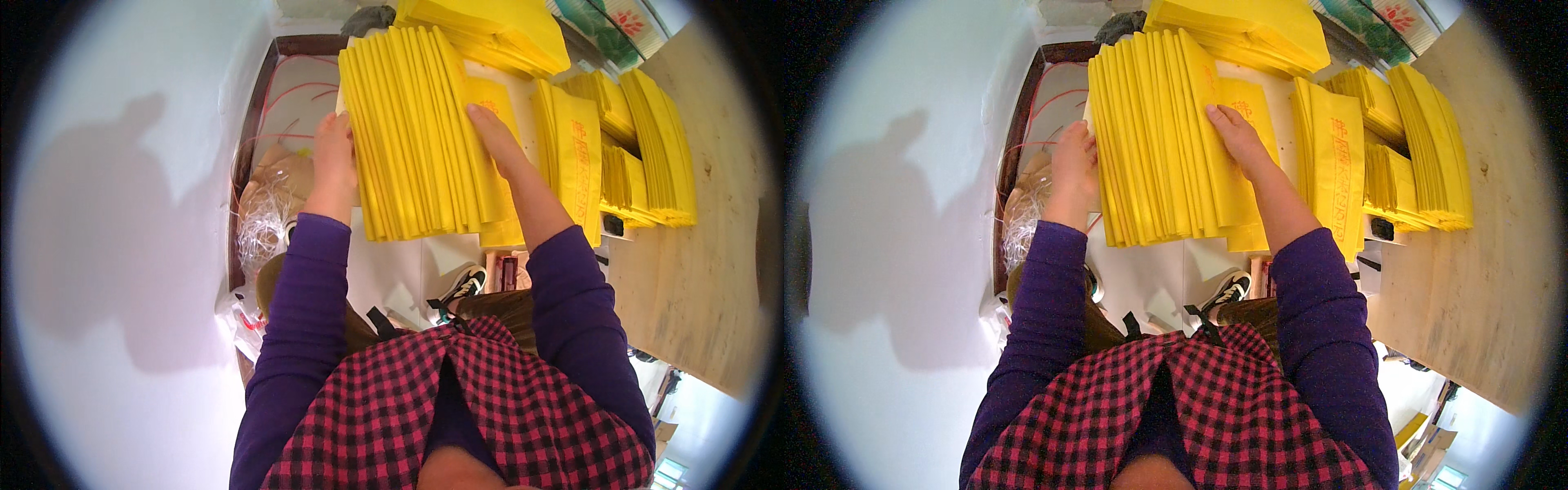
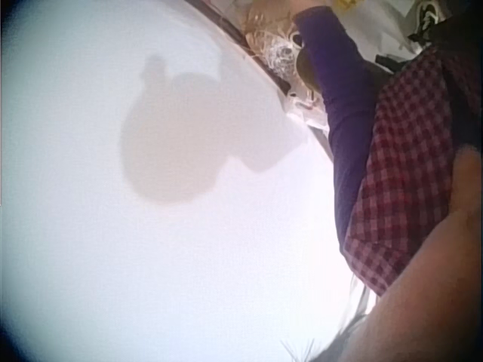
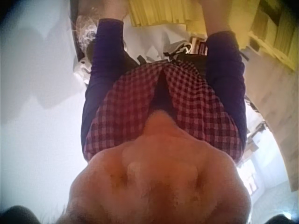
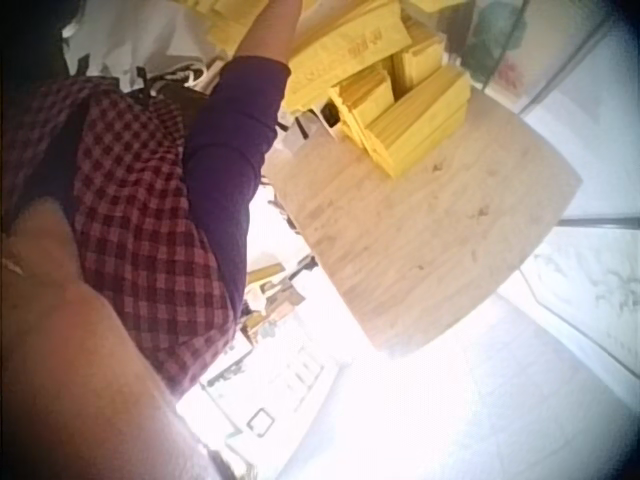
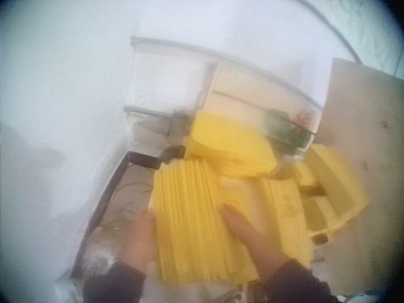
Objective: The person repeatedly picks up yellow paper sheets from a table, aligns them, and stacks them into neat piles. They occasionally use a dark rectangular tool to press down on the stacks and later handle a bundle of white string.
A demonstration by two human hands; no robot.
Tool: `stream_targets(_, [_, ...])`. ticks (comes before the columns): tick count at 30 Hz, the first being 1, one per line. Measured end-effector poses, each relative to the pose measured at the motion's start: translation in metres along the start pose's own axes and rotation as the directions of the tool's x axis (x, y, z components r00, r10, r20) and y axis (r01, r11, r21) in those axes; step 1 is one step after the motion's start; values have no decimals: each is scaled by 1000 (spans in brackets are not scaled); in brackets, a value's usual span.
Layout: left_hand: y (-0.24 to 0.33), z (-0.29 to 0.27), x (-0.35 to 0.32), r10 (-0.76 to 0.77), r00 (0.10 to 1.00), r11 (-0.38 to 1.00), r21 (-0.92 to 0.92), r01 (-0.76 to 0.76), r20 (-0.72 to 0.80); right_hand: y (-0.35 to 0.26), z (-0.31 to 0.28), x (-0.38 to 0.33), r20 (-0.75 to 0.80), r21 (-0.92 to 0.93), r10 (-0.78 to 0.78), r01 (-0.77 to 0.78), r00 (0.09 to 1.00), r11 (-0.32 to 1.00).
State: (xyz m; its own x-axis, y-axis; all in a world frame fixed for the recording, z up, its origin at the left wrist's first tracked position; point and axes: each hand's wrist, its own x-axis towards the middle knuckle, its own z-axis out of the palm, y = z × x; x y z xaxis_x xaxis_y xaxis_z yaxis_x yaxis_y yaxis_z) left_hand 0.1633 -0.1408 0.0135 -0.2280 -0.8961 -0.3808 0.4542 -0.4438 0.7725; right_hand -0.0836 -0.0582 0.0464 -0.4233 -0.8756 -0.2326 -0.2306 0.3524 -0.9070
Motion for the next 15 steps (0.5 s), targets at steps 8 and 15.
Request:
stream_targets(8, [-5,3,22,-112,974,990,-67,127,196,-2,2,-2,-44,51,2,1,999,999])
stream_targets(15, [-40,25,24,97,958,988,-139,-61,268,8,-4,5,-61,108,-28,35,998,994])
